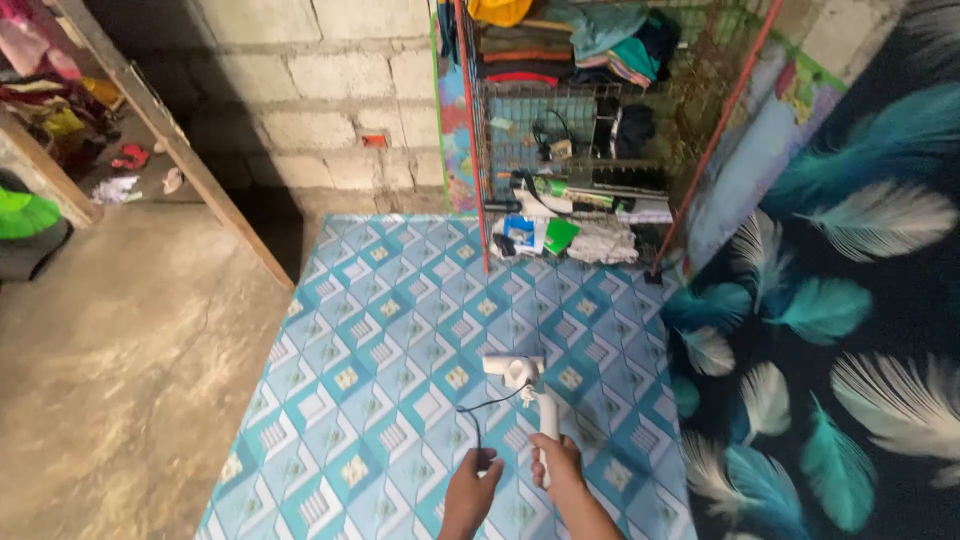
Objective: The person holds a handheld vacuum cleaner and untangles its power cord by hand while moving across the room. They pull the cord through their fingers and lay it out on the floor and a patterned mat.
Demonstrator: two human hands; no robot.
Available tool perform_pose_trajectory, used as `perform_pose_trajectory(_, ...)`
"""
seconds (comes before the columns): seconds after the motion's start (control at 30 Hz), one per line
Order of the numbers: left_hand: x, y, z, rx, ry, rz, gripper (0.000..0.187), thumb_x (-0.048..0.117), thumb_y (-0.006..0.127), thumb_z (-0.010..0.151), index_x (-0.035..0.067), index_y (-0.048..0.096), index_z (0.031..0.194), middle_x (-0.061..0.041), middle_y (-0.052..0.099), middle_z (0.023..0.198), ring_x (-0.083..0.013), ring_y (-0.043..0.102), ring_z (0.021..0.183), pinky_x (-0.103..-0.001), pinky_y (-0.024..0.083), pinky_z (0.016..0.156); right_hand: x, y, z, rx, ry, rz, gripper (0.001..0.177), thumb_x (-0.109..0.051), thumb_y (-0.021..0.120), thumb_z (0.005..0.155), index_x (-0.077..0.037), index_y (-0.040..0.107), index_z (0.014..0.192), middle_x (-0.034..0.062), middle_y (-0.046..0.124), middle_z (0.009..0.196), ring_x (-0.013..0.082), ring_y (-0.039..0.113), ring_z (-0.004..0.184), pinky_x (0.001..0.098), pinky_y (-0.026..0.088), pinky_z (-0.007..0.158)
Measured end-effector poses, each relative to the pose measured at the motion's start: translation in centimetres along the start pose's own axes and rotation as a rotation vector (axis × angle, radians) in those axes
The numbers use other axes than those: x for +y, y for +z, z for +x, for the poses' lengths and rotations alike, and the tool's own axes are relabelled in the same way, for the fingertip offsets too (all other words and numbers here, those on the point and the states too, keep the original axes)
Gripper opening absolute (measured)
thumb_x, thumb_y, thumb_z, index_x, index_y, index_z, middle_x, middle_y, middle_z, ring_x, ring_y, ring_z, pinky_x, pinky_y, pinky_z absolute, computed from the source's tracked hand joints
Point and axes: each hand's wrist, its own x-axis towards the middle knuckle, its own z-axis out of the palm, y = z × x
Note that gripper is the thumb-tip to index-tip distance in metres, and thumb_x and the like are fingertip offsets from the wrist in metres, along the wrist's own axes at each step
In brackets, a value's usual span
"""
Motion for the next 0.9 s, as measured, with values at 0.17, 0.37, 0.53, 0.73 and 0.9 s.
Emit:
perform_pose_trajectory(0.17,-0.5,-4.0,7.8,0.031,-0.122,0.031,0.034,0.036,0.069,0.087,0.016,0.07,0.115,-0.004,0.079,0.107,-0.0215,0.075,0.103,-0.034,0.055,0.09,-4.8,5.9,5.4,0.052,-0.026,-0.055,0.022,-0.013,0.073,0.078,-0.005,0.058,0.091,0.0088,0.057,0.067,0.0175,0.046,0.043,0.0359,0.035,0.035)
perform_pose_trajectory(0.37,-6.3,-4.6,14.6,0.088,-0.063,0.017,0.031,0.033,0.071,0.087,0.016,0.074,0.112,-0.004,0.08,0.102,-0.0181,0.076,0.101,-0.033,0.055,0.089,-6.2,8.0,10.5,0.114,-0.097,-0.136,0.025,-0.014,0.074,0.079,-0.002,0.057,0.093,0.0073,0.056,0.066,0.0164,0.047,0.043,0.0361,0.034,0.035)
perform_pose_trajectory(0.53,-9.7,-4.6,15.5,-0.044,-0.285,-0.098,0.03,0.031,0.066,0.092,0.016,0.076,0.116,-0.005,0.08,0.09,-0.017,0.073,0.074,-0.032,0.059,0.072,-3.6,5.4,13.2,0.185,-0.035,-0.262,0.026,-0.018,0.074,0.082,0.001,0.063,0.095,0.0096,0.057,0.062,0.0176,0.047,0.041,0.0364,0.037,0.035)
perform_pose_trajectory(0.73,-6.4,-5.0,12.2,-0.039,-0.29,-0.237,0.03,0.032,0.06,0.098,0.016,0.072,0.12,-0.009,0.076,0.08,-0.0151,0.067,0.067,-0.03,0.055,0.067,-0.5,2.0,10.8,0.195,0.021,-0.276,0.027,-0.016,0.075,0.083,0.004,0.063,0.096,0.0095,0.056,0.063,0.018,0.047,0.041,0.0372,0.038,0.036)
perform_pose_trajectory(0.9,-1.7,-6.3,7.0,-0.002,-0.175,-0.337,0.03,0.029,0.061,0.097,0.011,0.073,0.117,-0.008,0.076,0.088,-0.0136,0.068,0.079,-0.031,0.053,0.07,1.5,-0.1,5.5,0.213,0.086,-0.277,0.023,-0.018,0.073,0.083,-0.002,0.062,0.096,0.0085,0.056,0.064,0.0174,0.047,0.042,0.0373,0.038,0.036)
